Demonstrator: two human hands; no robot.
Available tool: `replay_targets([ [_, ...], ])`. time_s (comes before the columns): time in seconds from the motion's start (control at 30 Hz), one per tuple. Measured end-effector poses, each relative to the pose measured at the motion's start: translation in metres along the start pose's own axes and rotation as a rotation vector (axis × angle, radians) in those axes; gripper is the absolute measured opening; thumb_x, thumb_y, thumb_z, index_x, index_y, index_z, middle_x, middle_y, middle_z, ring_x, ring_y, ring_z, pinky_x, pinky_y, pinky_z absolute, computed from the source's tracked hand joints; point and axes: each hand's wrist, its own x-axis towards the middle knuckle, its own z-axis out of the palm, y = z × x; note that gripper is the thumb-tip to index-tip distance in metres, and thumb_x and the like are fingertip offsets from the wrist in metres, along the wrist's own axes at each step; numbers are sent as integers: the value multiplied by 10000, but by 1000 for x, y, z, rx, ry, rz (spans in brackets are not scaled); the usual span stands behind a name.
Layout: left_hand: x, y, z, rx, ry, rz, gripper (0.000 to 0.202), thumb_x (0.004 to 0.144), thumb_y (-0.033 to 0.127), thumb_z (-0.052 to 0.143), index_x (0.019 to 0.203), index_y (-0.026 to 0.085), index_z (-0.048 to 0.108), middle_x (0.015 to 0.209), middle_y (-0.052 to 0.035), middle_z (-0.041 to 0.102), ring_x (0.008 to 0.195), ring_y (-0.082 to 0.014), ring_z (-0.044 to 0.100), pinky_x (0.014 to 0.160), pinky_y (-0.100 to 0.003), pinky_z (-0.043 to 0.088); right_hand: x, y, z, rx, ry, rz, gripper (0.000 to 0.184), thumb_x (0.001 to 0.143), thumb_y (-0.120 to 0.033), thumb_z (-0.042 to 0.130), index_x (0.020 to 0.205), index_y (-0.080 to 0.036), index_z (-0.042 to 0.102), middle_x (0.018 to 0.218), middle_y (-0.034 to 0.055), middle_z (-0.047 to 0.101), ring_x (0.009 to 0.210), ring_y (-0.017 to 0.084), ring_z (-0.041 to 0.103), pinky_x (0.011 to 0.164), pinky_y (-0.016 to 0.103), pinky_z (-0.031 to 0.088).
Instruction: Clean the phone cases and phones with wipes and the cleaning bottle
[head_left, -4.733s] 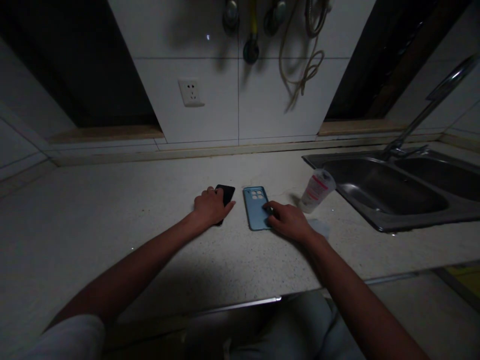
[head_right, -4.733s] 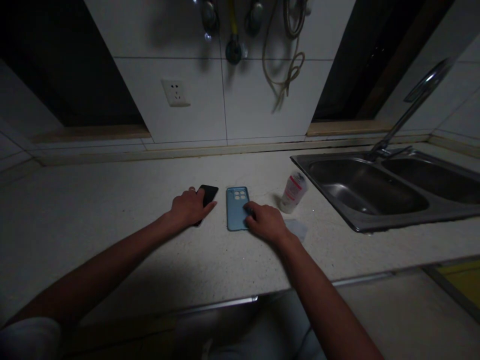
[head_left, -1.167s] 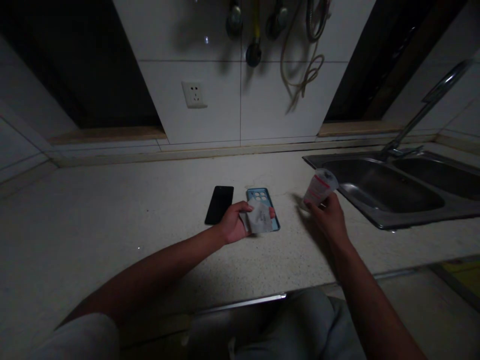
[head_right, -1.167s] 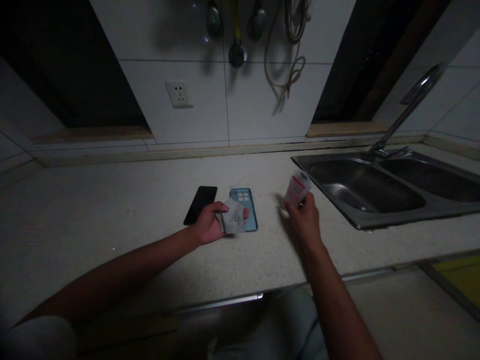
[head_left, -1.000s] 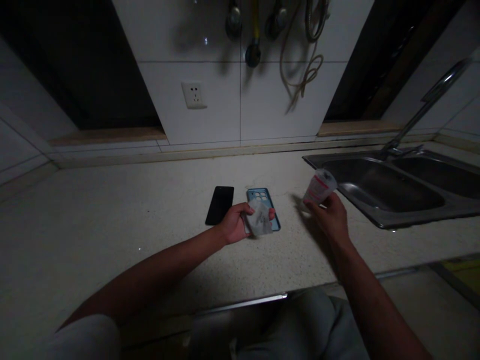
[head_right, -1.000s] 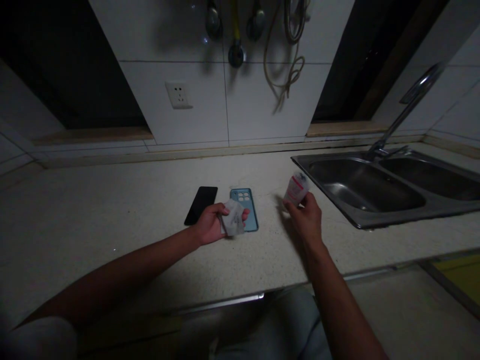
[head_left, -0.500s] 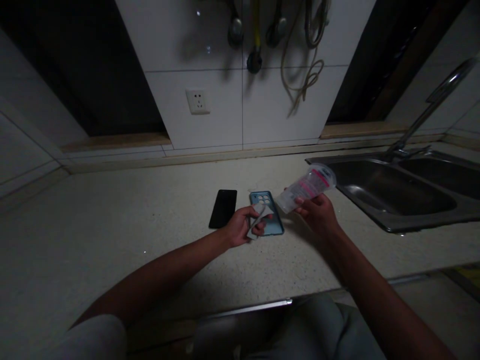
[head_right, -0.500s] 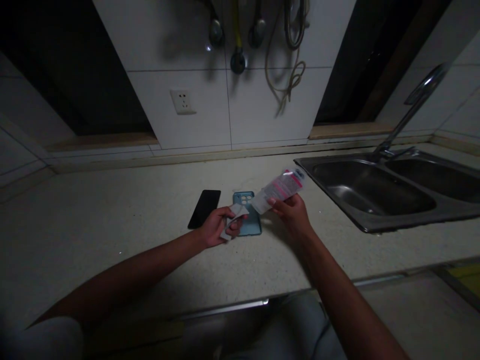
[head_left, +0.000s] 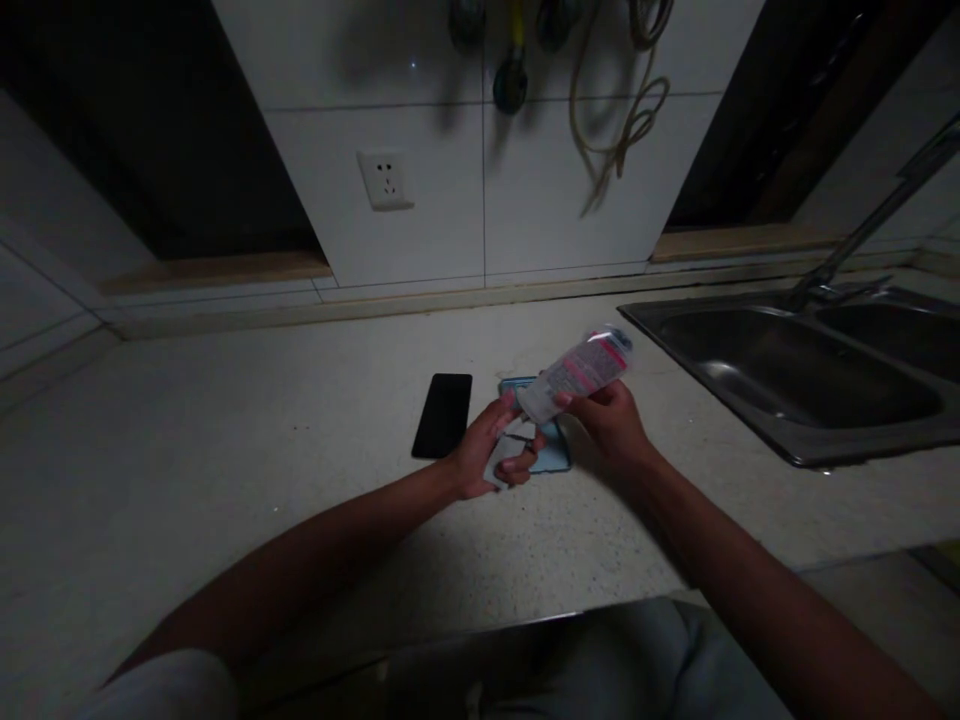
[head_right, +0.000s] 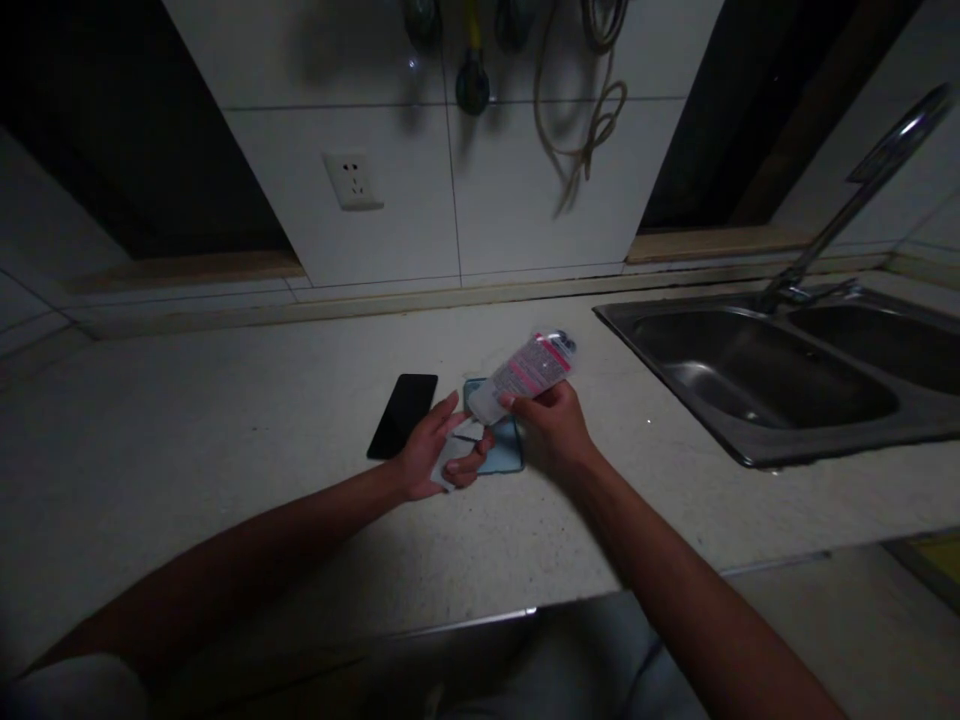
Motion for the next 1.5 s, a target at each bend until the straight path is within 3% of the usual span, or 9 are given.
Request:
replay_targets([
  [0.1,2,-4,1,95,72,40,466,795,587,695,872,152,548,687,35,568,354,-5,295,353,-167,180,-8,0,0,-2,-6,-5,389,544,-326,920,834,-190,699,837,57,754,733,215,692,725,374,575],
  [0.37,-1,-9,8,227,120,109,441,778,511,740,948,185,497,722,37,613,367,-7,327,354,-156,225,-10,3,8,43,-24,26,417,581,-482,885,788,-195,666,728,5,701,659,169,636,657,311,541],
  [0.53,-2,-9,7,319,85,84,367,774,452,725,886,176,511,678,28,613,363,-19,336,363,-182,237,-9,5,1,50,-59,48,430,658,-556,833,844,-200,681,774,11,706,680,172,641,666,297,528],
  [0.7,-6,-5,10,457,-2,26,291,805,421,668,856,152,572,490,78,461,379,-43,335,395,-191,256,-14,4,4,26,-94,28,441,684,-589,804,825,-192,676,744,16,690,652,176,626,632,297,524],
  [0.9,-8,-2,11,513,-68,-4,312,776,427,657,889,144,593,501,74,463,398,-54,338,393,-188,246,-21,2,12,-1,-122,50,500,691,-675,754,773,-195,639,649,16,642,510,167,563,462,290,483],
  [1.03,-7,-3,11,559,-70,-5,347,797,488,660,852,159,568,489,80,454,378,-45,305,388,-191,226,-19,5,10,-3,-129,68,515,710,-690,731,751,-189,624,634,22,632,533,171,573,482,285,486],
  [1.17,-6,-5,12,533,18,-8,411,747,516,730,844,195,491,528,103,447,383,-36,307,383,-182,228,-17,7,8,-19,-108,49,536,701,-705,732,768,-182,636,657,18,636,593,174,585,566,294,500],
  [1.3,-6,-4,10,457,-36,-75,356,756,377,745,895,209,464,516,134,376,397,-30,266,404,-172,228,-18,6,12,-35,-73,27,523,704,-701,731,713,-191,617,607,-4,587,536,146,513,522,277,460],
  [1.5,-3,-4,10,399,-1,-88,391,686,283,784,857,205,442,599,118,391,420,-5,252,412,-169,180,-20,4,19,46,-37,37,472,737,-653,725,699,-199,601,576,-13,565,501,145,489,499,279,446],
])
